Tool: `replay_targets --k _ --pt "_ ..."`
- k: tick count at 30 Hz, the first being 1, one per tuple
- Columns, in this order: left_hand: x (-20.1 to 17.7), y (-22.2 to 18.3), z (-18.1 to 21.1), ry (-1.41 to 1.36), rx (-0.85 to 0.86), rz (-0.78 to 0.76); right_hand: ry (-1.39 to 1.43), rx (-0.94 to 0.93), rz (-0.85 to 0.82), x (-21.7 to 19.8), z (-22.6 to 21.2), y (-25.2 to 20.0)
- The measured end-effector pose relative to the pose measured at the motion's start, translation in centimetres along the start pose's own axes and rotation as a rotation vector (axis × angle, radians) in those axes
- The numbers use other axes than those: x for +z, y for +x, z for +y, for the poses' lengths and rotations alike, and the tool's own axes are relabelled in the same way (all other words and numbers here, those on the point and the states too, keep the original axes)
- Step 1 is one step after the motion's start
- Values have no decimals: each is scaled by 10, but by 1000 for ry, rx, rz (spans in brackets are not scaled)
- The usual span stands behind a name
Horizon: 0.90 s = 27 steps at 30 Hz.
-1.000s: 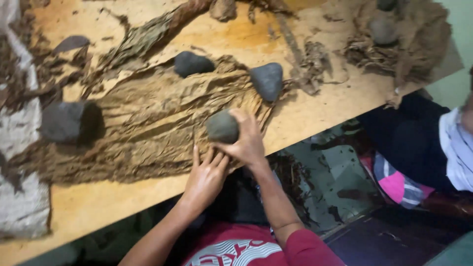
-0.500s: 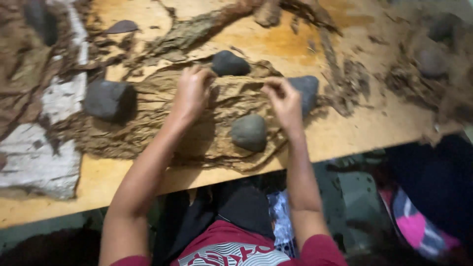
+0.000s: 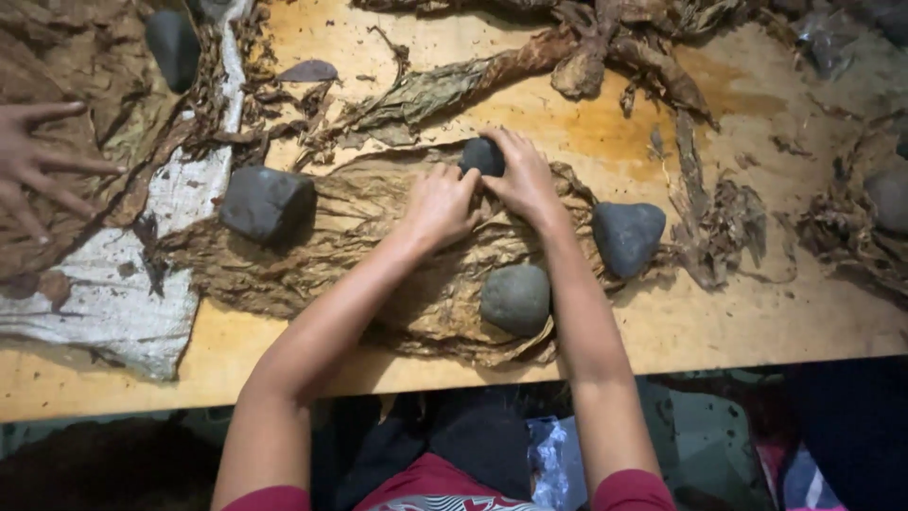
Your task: Smoothing and flattening large dried leaves on a table using stones as weights and smoothing tools.
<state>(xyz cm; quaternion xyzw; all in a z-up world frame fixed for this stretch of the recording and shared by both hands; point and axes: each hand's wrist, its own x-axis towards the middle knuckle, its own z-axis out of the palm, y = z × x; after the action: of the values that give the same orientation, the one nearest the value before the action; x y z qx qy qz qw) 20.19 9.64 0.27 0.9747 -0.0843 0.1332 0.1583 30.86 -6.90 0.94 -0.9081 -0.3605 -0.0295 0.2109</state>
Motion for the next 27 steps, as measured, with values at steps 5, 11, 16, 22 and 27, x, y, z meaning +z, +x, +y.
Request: replay_targets --k 5,11,16,22,27 --pt "-18 6 4 -26 -70 -136 45 -162 409 -4 -2 -1" --pt "-44 14 11 -169 -210 -368 608 154 557 -107 -63 -34" --pt "-76 23 28 -354 -165 -433 915 44 645 -117 -34 -57" --pt "-163 22 69 -674 -401 -434 887 12 609 -111 -16 -66" --pt "-124 30 42 -698 -438 -341 862 -8 436 -114 -26 -71"
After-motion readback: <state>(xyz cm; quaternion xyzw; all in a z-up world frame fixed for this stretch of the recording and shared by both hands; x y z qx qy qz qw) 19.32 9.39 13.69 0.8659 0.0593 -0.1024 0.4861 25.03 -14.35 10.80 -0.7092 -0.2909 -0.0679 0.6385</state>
